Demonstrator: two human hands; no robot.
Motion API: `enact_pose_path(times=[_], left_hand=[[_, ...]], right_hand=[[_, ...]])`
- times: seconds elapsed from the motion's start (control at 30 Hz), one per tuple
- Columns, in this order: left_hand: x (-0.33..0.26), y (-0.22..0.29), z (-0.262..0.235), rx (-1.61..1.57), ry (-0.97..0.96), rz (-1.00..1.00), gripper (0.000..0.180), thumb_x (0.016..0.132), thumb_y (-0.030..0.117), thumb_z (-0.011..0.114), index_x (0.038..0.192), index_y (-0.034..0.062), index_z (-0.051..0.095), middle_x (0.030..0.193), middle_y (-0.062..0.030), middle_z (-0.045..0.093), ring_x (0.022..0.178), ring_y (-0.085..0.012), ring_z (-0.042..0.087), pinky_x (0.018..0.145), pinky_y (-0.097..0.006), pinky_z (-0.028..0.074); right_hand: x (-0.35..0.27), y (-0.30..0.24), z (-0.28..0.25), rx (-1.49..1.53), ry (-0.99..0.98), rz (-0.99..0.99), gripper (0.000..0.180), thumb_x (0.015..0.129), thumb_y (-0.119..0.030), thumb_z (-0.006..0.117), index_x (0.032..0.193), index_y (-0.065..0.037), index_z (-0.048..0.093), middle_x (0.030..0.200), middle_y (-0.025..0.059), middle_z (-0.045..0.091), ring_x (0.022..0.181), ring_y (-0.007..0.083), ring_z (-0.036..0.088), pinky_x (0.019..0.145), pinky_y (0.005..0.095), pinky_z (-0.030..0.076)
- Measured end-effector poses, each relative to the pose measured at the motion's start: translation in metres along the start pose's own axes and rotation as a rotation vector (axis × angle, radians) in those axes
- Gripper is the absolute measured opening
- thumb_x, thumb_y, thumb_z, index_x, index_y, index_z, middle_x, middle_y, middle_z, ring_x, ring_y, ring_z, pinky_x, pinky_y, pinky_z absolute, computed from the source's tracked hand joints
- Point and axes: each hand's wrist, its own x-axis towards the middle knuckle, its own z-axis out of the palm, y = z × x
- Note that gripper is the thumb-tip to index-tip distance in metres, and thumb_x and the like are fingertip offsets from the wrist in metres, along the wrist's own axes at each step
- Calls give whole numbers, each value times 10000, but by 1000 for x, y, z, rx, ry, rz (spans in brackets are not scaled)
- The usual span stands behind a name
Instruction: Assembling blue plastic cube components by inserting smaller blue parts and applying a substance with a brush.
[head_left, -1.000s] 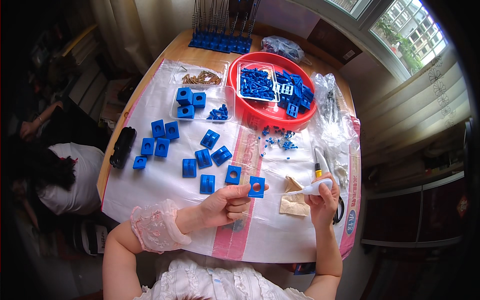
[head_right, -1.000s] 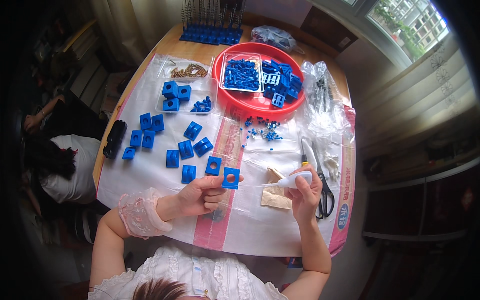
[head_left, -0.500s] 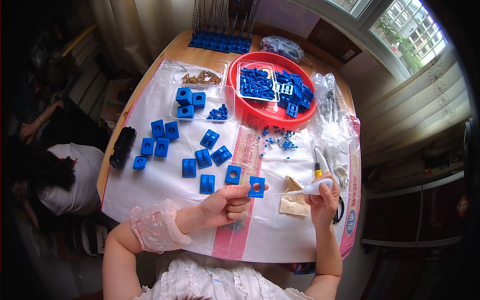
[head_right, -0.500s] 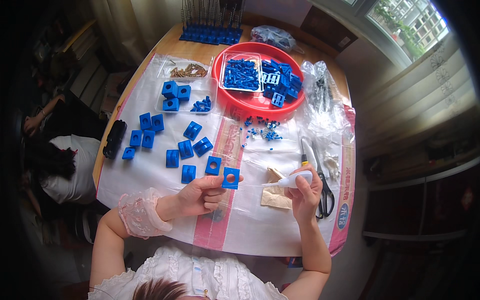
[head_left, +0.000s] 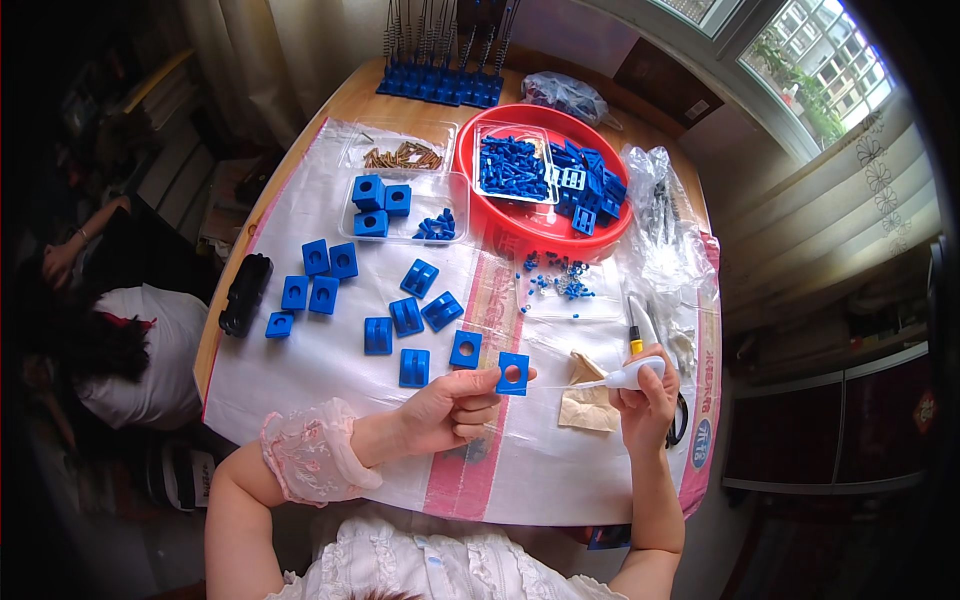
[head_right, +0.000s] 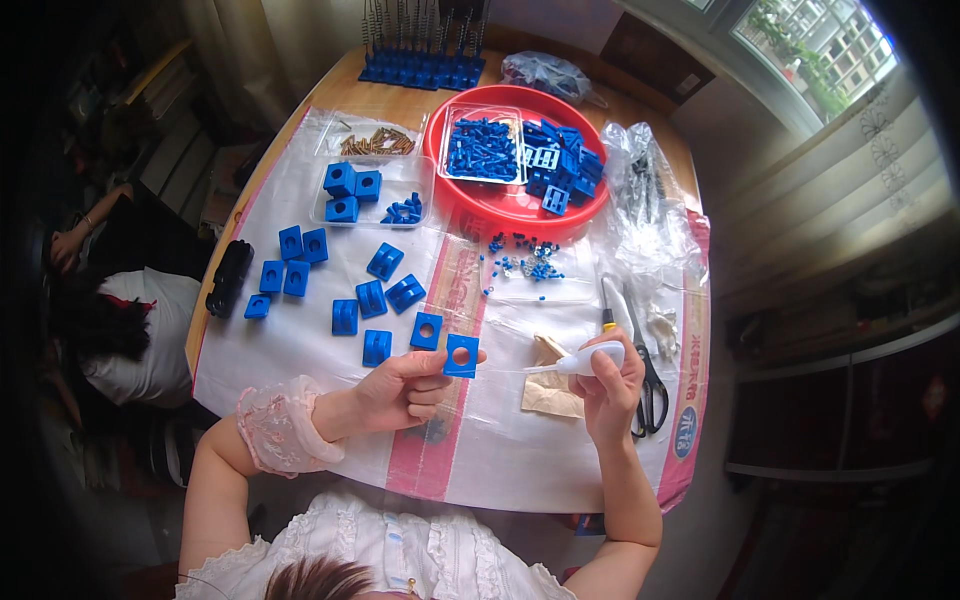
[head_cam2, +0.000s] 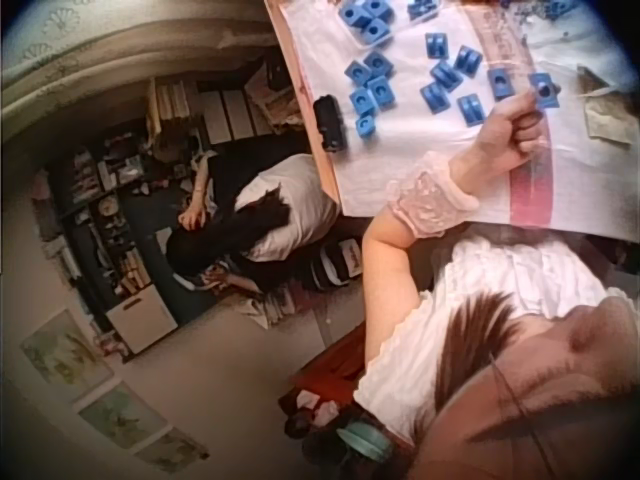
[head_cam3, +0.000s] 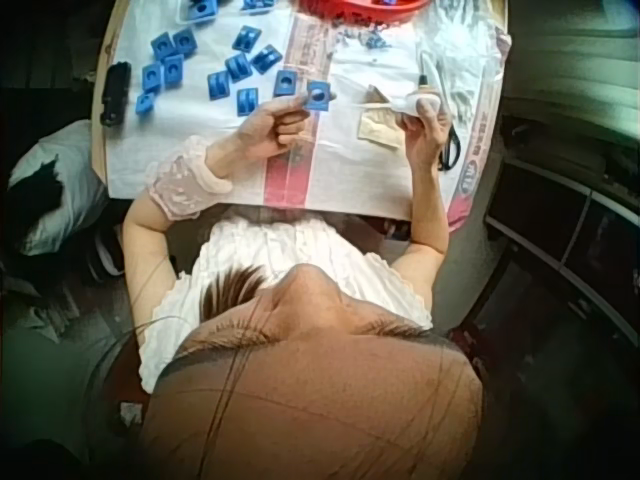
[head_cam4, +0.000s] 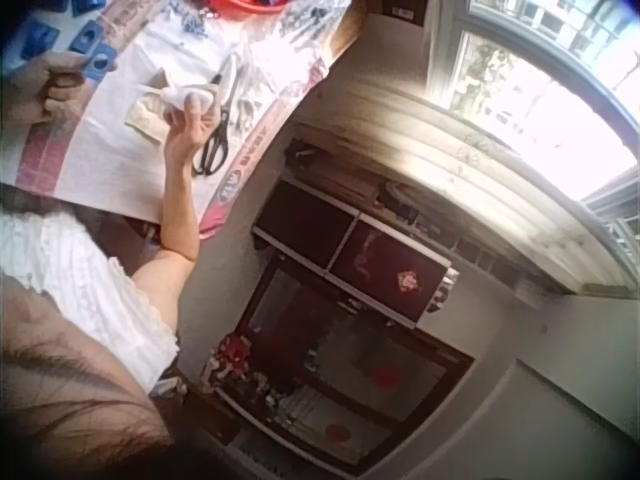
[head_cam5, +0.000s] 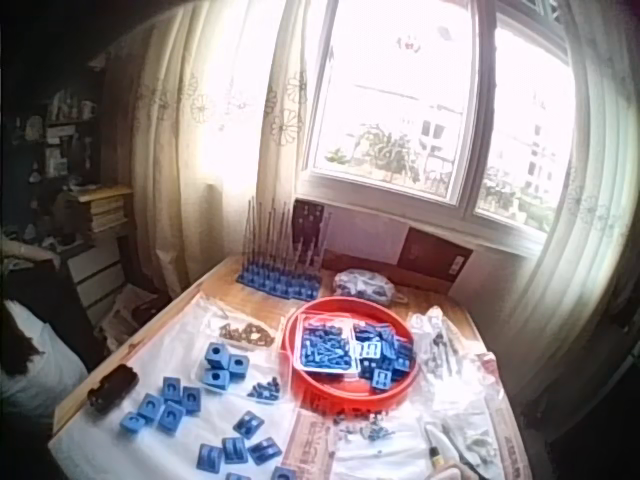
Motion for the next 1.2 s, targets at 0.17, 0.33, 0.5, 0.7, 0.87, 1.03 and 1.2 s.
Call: enact_pose_path(times=[0.17, 0.33, 0.5, 0.7, 0.87, 1.03, 1.2], left_hand=[[0, 0, -1, -2, -8, -2, 457, 1023, 301, 471, 1395, 37, 436, 594, 88, 238, 479, -24, 204, 440, -200, 192], [-1, 1, 2, 8, 11, -8, 459, 1022, 307, 472, 1394, 40, 438, 594, 89, 236, 479, -23, 201, 441, -201, 186], [0, 0, 1, 0, 2, -8, 457, 1024, 307, 470, 1396, 43, 437, 597, 88, 231, 483, -25, 201, 441, -202, 184], [0, 1, -1, -6, -7, -4, 468, 1024, 312, 471, 1401, 40, 427, 601, 84, 225, 489, -30, 201, 445, -206, 187], [0, 1, -2, -5, -11, 3, 474, 1024, 324, 470, 1402, 43, 420, 601, 76, 222, 499, -37, 208, 449, -209, 195], [-2, 1, 0, -47, -3, 21, 466, 1023, 328, 476, 1392, 48, 425, 607, 71, 229, 505, -41, 208, 451, -208, 195], [-1, 1, -6, -64, 4, 16, 466, 1019, 326, 485, 1389, 49, 425, 609, 71, 233, 503, -41, 204, 451, -205, 190]], right_hand=[[0, -1, 0, 11, -6, 1, 166, 902, -180, 603, 877, -38, 522, 621, -14, 441, 476, 33, 307, 430, 230, 282], [0, -1, 0, 15, -9, 4, 169, 906, -182, 608, 873, -42, 519, 621, -17, 440, 474, 31, 308, 430, 226, 280], [0, 0, 0, 19, -10, -6, 179, 907, -191, 613, 875, -43, 517, 621, -18, 437, 474, 31, 308, 426, 223, 277], [0, -1, 1, 28, 11, -6, 184, 910, -199, 608, 876, -43, 517, 622, -19, 436, 474, 29, 305, 422, 220, 271], [2, -4, -3, 40, 46, -23, 168, 911, -184, 592, 857, -47, 510, 615, -25, 420, 474, 28, 295, 422, 217, 259], [7, -12, -13, 30, 86, -52, 158, 904, -170, 579, 834, -52, 502, 589, -38, 387, 467, 27, 281, 425, 212, 247], [5, -11, -12, -20, 61, -34, 179, 898, -202, 599, 850, -63, 497, 577, -43, 377, 465, 23, 293, 424, 207, 252]])
